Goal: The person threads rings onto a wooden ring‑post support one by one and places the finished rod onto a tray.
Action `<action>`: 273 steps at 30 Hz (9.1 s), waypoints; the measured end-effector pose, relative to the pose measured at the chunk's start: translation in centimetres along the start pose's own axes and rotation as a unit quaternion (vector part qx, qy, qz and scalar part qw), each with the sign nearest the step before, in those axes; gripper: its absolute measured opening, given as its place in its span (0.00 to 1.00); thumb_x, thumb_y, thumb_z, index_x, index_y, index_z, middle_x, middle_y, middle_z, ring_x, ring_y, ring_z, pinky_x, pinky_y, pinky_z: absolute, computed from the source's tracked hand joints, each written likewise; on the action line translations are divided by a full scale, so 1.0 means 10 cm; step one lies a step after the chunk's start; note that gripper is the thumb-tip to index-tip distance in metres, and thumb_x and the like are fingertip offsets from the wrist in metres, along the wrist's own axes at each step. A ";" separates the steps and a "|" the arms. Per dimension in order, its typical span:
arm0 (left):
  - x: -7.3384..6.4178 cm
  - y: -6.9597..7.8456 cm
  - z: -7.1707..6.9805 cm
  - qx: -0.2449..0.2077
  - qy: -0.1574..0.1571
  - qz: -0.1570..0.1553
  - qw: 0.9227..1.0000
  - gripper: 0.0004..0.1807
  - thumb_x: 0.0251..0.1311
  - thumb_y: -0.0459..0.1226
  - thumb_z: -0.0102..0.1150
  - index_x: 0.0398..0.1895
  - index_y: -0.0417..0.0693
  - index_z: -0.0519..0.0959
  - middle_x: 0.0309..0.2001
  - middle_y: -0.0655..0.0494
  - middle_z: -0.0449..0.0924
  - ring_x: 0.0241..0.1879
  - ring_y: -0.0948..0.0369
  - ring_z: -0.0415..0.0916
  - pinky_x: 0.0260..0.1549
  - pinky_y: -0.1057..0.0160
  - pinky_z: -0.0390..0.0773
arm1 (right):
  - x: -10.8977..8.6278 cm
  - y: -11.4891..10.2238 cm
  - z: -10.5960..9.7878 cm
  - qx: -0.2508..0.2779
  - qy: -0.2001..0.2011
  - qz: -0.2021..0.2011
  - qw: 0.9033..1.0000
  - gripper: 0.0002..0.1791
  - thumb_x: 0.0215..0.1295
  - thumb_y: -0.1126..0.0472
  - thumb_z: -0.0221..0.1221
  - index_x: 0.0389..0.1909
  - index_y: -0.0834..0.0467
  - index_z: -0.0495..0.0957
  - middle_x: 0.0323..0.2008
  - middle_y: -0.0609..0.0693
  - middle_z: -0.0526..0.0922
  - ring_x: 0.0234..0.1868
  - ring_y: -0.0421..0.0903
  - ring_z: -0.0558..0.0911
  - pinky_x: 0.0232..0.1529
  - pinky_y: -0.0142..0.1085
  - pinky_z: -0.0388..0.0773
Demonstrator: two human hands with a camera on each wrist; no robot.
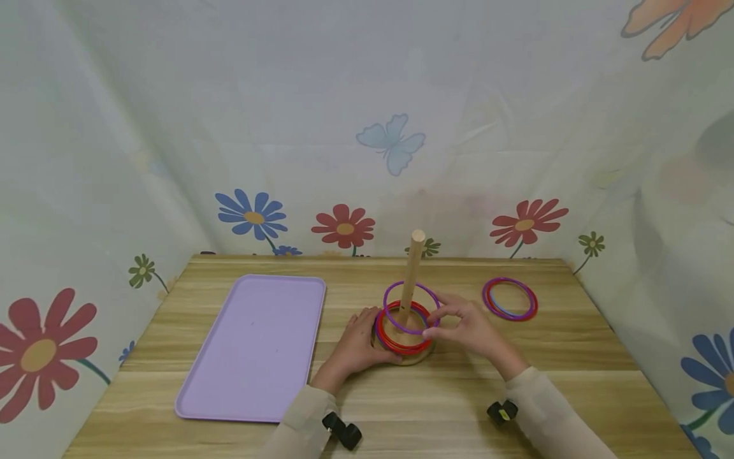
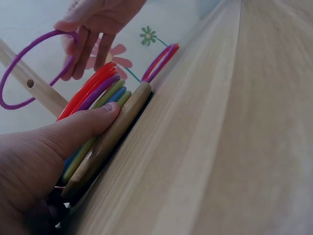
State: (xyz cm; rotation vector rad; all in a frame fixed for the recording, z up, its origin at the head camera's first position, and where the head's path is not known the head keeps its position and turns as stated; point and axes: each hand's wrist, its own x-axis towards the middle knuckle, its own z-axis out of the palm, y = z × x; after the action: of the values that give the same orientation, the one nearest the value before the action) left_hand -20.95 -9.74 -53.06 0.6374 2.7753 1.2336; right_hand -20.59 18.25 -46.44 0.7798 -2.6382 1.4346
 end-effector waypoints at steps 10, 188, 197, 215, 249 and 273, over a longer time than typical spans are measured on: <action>-0.02 0.02 -0.01 -0.004 0.004 -0.001 1.000 0.64 0.41 0.58 0.86 0.78 0.39 0.64 0.72 0.45 0.71 0.74 0.46 0.64 0.80 0.39 0.47 | 0.00 0.07 0.06 -0.042 -0.035 0.000 0.999 0.18 0.56 0.49 0.80 0.40 0.57 0.92 0.70 0.66 0.74 0.72 0.71 0.71 0.71 0.69 0.65; -0.01 0.01 0.00 0.010 -0.001 0.002 1.000 0.65 0.39 0.57 0.87 0.78 0.37 0.64 0.75 0.40 0.68 0.78 0.45 0.60 0.80 0.40 0.47 | -0.60 0.59 -0.83 0.033 0.357 0.197 0.912 0.21 0.58 0.59 0.79 0.40 0.70 0.81 0.66 0.65 0.79 0.76 0.54 0.70 0.77 0.43 0.66; -0.01 -0.01 0.01 0.001 0.000 -0.002 1.000 0.66 0.39 0.57 0.87 0.78 0.35 0.63 0.76 0.37 0.65 0.79 0.44 0.57 0.81 0.41 0.46 | -0.49 0.40 -0.89 0.003 0.343 0.156 0.926 0.21 0.57 0.59 0.80 0.40 0.68 0.83 0.68 0.64 0.78 0.76 0.58 0.70 0.77 0.51 0.64; 0.00 -0.02 0.02 0.008 -0.002 -0.006 1.000 0.66 0.40 0.57 0.87 0.79 0.38 0.63 0.77 0.40 0.65 0.80 0.46 0.56 0.81 0.43 0.44 | -0.32 0.17 -0.99 0.030 0.332 0.084 0.939 0.18 0.60 0.65 0.77 0.39 0.71 0.79 0.71 0.62 0.75 0.75 0.55 0.71 0.69 0.29 0.70; 0.01 -0.05 0.02 -0.013 0.001 0.008 1.000 0.62 0.39 0.55 0.88 0.76 0.40 0.67 0.70 0.45 0.73 0.74 0.46 0.65 0.81 0.41 0.46 | -0.13 -0.47 -1.12 0.154 0.315 -0.063 0.935 0.08 0.60 0.81 0.68 0.37 0.76 0.78 0.63 0.49 0.84 0.68 0.40 0.79 0.65 0.29 0.75; 0.00 -0.03 0.00 -0.025 0.000 0.010 1.000 0.60 0.39 0.55 0.88 0.74 0.40 0.68 0.65 0.47 0.75 0.70 0.47 0.69 0.81 0.42 0.48 | 0.05 -0.89 -1.09 0.178 0.263 -0.128 0.939 0.11 0.55 0.86 0.67 0.37 0.79 0.77 0.64 0.52 0.84 0.74 0.48 0.73 0.71 0.32 0.70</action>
State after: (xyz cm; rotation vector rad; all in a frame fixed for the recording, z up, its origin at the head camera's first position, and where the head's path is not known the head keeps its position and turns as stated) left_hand -21.05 -9.92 -53.25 0.6647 2.7347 1.3013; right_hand -19.27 22.72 -33.16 0.6151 -1.8425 1.7613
